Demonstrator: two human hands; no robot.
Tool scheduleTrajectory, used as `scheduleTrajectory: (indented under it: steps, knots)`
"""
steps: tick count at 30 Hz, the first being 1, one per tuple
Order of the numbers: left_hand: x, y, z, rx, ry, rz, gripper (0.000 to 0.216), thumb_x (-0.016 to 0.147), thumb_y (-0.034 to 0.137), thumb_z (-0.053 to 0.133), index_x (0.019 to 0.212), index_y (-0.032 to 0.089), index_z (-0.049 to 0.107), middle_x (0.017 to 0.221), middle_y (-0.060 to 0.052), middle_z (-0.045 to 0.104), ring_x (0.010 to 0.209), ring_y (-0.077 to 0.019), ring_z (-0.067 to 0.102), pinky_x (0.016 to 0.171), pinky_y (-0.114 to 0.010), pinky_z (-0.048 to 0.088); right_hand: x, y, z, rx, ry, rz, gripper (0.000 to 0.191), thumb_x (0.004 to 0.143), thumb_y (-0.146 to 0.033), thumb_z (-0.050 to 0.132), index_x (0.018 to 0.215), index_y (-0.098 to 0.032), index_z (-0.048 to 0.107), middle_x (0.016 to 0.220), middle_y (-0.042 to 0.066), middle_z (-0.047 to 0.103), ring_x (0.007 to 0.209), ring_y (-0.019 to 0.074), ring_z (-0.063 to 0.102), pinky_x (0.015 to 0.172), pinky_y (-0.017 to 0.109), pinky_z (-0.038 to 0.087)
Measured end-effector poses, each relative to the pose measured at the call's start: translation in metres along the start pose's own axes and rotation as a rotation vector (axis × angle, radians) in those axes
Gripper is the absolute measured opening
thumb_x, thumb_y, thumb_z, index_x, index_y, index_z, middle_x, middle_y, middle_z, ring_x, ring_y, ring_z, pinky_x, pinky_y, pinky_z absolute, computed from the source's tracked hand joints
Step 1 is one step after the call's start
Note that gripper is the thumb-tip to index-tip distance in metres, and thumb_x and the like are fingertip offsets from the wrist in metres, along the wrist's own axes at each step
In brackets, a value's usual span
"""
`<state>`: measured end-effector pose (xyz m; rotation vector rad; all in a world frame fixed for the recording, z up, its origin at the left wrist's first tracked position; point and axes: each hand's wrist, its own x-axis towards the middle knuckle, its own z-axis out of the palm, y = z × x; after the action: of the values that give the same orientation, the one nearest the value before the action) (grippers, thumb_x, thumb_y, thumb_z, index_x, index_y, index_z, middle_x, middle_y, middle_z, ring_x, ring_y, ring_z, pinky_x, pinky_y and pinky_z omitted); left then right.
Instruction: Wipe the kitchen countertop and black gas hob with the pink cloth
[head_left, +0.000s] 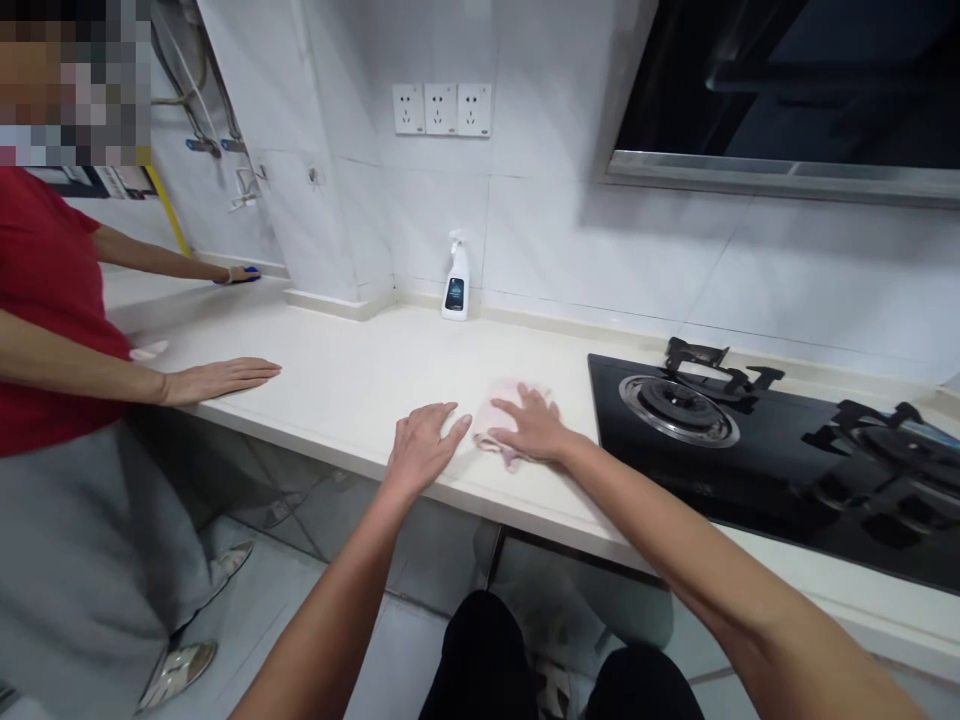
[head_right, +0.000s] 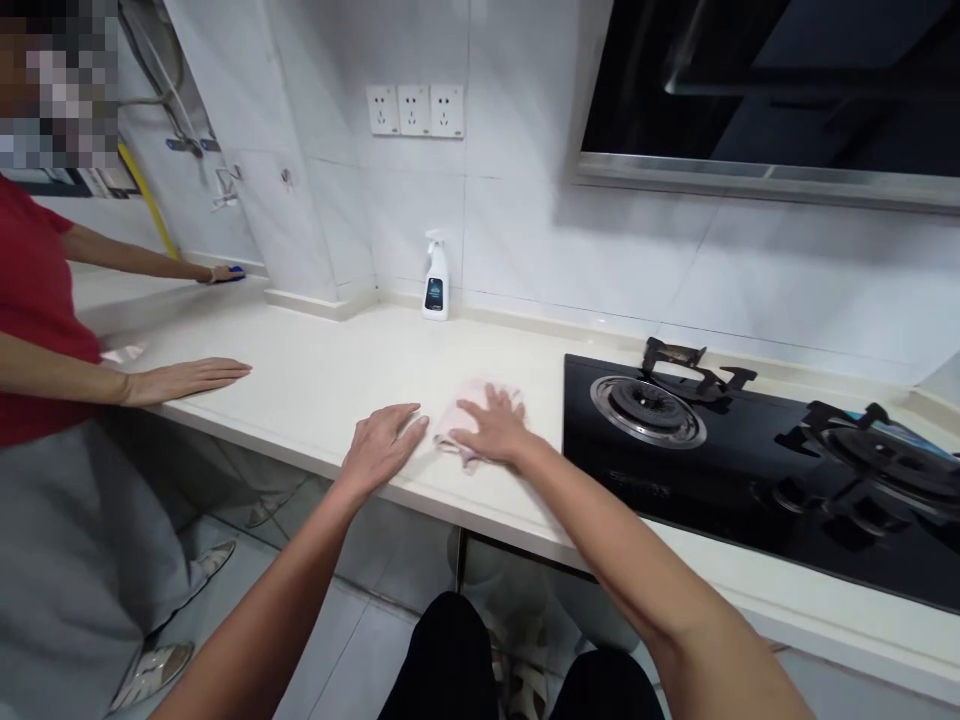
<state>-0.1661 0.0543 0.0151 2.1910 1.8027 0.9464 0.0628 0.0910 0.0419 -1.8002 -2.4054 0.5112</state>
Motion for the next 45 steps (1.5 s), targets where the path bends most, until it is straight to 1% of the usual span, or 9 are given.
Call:
scheduleTrajectory:
  steps: [4,8,18,26,29,32,38,41,45]
  knots:
    - [0.003,-0.002,0.0,0.008,-0.011,-0.007,0.051,0.105,0.054,0.045,0.14,0.024,0.067,0.15,-0.007,0.065,0.145,-0.0293,0.051,0.121,-0.046,0.034,-0.033,-0.037,0.026,0.032,0.014,-0.183,0.079,0.094,-0.077,0.052,0.163,-0.042,0.038,0.18,0.01,-0.003,0.162,0.0473,-0.006,0.123,0.073,0.0]
    - [0.007,-0.008,0.001,0.039,-0.013,0.0,0.049,0.104,0.054,0.043,0.133,0.028,0.072,0.144,-0.005,0.07,0.141,-0.0294,0.055,0.12,-0.046,0.036,-0.063,-0.027,0.035,0.012,0.141,-0.219,0.058,0.102,-0.059,0.051,0.154,-0.034,0.052,0.176,0.013,0.02,0.161,0.0421,0.016,0.126,0.066,0.015]
    - [0.013,-0.012,0.001,0.068,-0.035,0.031,0.053,0.104,0.057,0.038,0.124,0.026,0.076,0.137,-0.006,0.073,0.137,-0.0313,0.058,0.116,-0.048,0.038,-0.184,0.061,0.051,-0.112,0.562,-0.39,0.036,0.094,-0.027,0.062,0.13,-0.024,0.065,0.144,0.015,0.057,0.129,0.031,0.053,0.108,0.049,0.046]
    - [0.009,-0.006,0.001,0.14,-0.051,0.029,0.053,0.102,0.059,0.04,0.126,0.027,0.076,0.142,-0.008,0.07,0.141,-0.0332,0.054,0.119,-0.05,0.036,-0.277,0.196,0.057,-0.282,0.846,-0.097,0.031,0.097,-0.043,0.056,0.121,-0.025,0.063,0.121,0.013,0.065,0.106,0.0326,0.061,0.088,0.049,0.048]
    - [0.008,-0.005,0.003,0.13,-0.039,0.031,0.055,0.102,0.061,0.041,0.128,0.026,0.075,0.143,-0.008,0.069,0.142,-0.0328,0.053,0.12,-0.051,0.035,-0.294,0.216,0.063,-0.364,0.925,0.117,0.035,0.098,-0.051,0.052,0.115,-0.023,0.065,0.113,0.014,0.066,0.102,0.0355,0.061,0.084,0.05,0.047]
    - [0.007,-0.004,0.005,0.12,-0.023,0.031,0.057,0.102,0.062,0.041,0.13,0.025,0.074,0.143,-0.009,0.068,0.142,-0.0329,0.053,0.121,-0.052,0.035,-0.282,0.191,0.071,-0.419,0.954,0.23,0.038,0.098,-0.052,0.051,0.111,-0.021,0.068,0.112,0.017,0.064,0.103,0.0379,0.06,0.081,0.05,0.047]
    - [0.005,-0.002,0.005,0.099,0.003,0.05,0.056,0.101,0.062,0.041,0.125,0.024,0.075,0.139,-0.01,0.071,0.139,-0.0324,0.056,0.119,-0.051,0.038,-0.186,0.052,0.091,-0.316,0.903,-0.219,0.041,0.091,-0.043,0.07,0.129,-0.027,0.064,0.143,0.02,0.053,0.125,0.0389,0.054,0.096,0.055,0.046]
    - [0.005,-0.004,0.001,0.099,-0.008,0.087,0.053,0.1,0.06,0.042,0.12,0.024,0.076,0.135,-0.009,0.073,0.135,-0.0305,0.059,0.118,-0.046,0.04,-0.136,-0.014,0.097,-0.302,0.8,-0.299,0.055,0.089,-0.042,0.076,0.14,-0.032,0.059,0.154,0.021,0.048,0.131,0.0419,0.051,0.099,0.059,0.045]
    - [0.01,-0.007,-0.004,0.034,0.009,0.08,0.052,0.099,0.056,0.041,0.116,0.023,0.076,0.134,-0.01,0.074,0.134,-0.0283,0.06,0.119,-0.043,0.041,-0.098,-0.053,0.099,-0.262,0.618,-0.364,0.058,0.096,-0.038,0.068,0.151,-0.037,0.049,0.162,0.018,0.044,0.139,0.0422,0.047,0.105,0.064,0.044]
